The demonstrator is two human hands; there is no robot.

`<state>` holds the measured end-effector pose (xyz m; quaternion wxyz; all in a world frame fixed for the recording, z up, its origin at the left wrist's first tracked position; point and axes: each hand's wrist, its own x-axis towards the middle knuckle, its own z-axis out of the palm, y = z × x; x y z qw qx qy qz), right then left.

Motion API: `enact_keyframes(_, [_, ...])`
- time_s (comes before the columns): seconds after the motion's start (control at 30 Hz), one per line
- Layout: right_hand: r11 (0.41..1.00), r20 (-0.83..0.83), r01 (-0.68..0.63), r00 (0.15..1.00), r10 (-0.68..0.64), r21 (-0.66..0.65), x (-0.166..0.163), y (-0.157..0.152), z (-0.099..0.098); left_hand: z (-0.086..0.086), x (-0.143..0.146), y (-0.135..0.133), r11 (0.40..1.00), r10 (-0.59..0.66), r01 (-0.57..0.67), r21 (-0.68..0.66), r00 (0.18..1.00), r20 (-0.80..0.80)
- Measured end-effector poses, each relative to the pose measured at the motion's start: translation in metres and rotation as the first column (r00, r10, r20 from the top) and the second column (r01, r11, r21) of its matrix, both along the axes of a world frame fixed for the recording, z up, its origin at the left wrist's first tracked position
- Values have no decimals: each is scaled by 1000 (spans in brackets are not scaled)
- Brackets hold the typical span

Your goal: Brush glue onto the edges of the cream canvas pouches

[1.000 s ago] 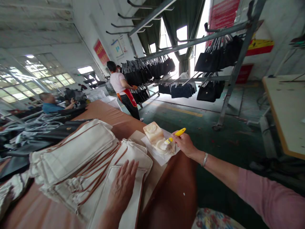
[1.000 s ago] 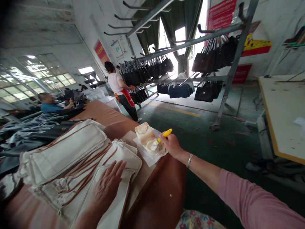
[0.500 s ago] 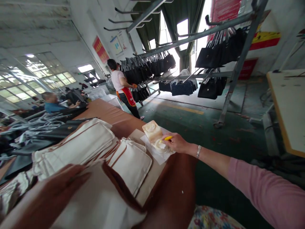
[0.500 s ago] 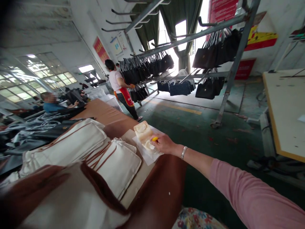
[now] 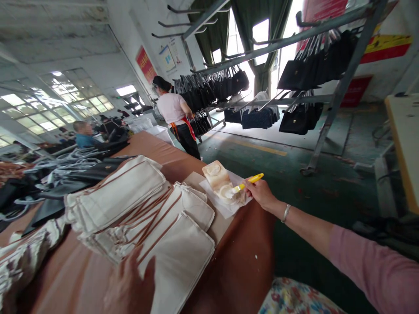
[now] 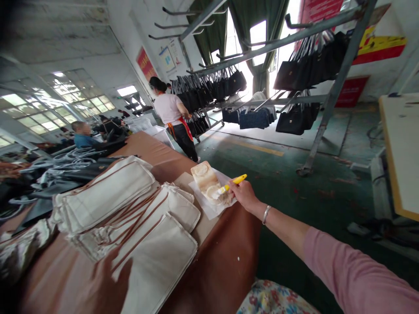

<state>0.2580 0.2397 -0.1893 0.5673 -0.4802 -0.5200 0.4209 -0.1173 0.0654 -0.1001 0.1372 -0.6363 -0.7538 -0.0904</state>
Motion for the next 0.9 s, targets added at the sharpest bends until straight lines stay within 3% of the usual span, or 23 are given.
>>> enact_keyframes(0.1, [993, -52, 113, 992, -115, -35, 8, -4, -6, -12, 29, 24, 995, 75, -72, -70, 997, 34])
enact_keyframes(0.2, [986, -111, 161, 980, -165, -44, 18, -18, 5, -18, 44, 55, 976, 163, -147, -159, 982, 92])
enact_keyframes(0.3, [990, -176, 126, 975, -136, -67, 15, -34, 26, -20, 40, 75, 963, 200, -164, -213, 967, 157])
enact_keyframes(0.37, [995, -246, 52, 967, -71, -83, 1, -44, 43, -19, 35, 78, 957, 180, -113, -269, 954, 240])
enact_keyframes(0.5, [987, -391, -152, 913, 117, -58, -41, -61, 71, -9, 39, 62, 949, 60, 80, -305, 904, 424])
enact_keyframes(0.67, [949, -289, -306, 904, 315, 77, -86, -79, 84, 8, 69, 23, 952, -22, 208, -224, 777, 630])
enact_keyframes(0.77, [946, -112, -290, 945, 307, 147, -93, -86, 87, 11, 86, 6, 961, -42, 224, -164, 702, 711])
enact_keyframes(0.9, [957, 8, -177, 984, 180, 231, -79, -90, 96, 5, 96, -5, 968, -60, 215, -130, 702, 710])
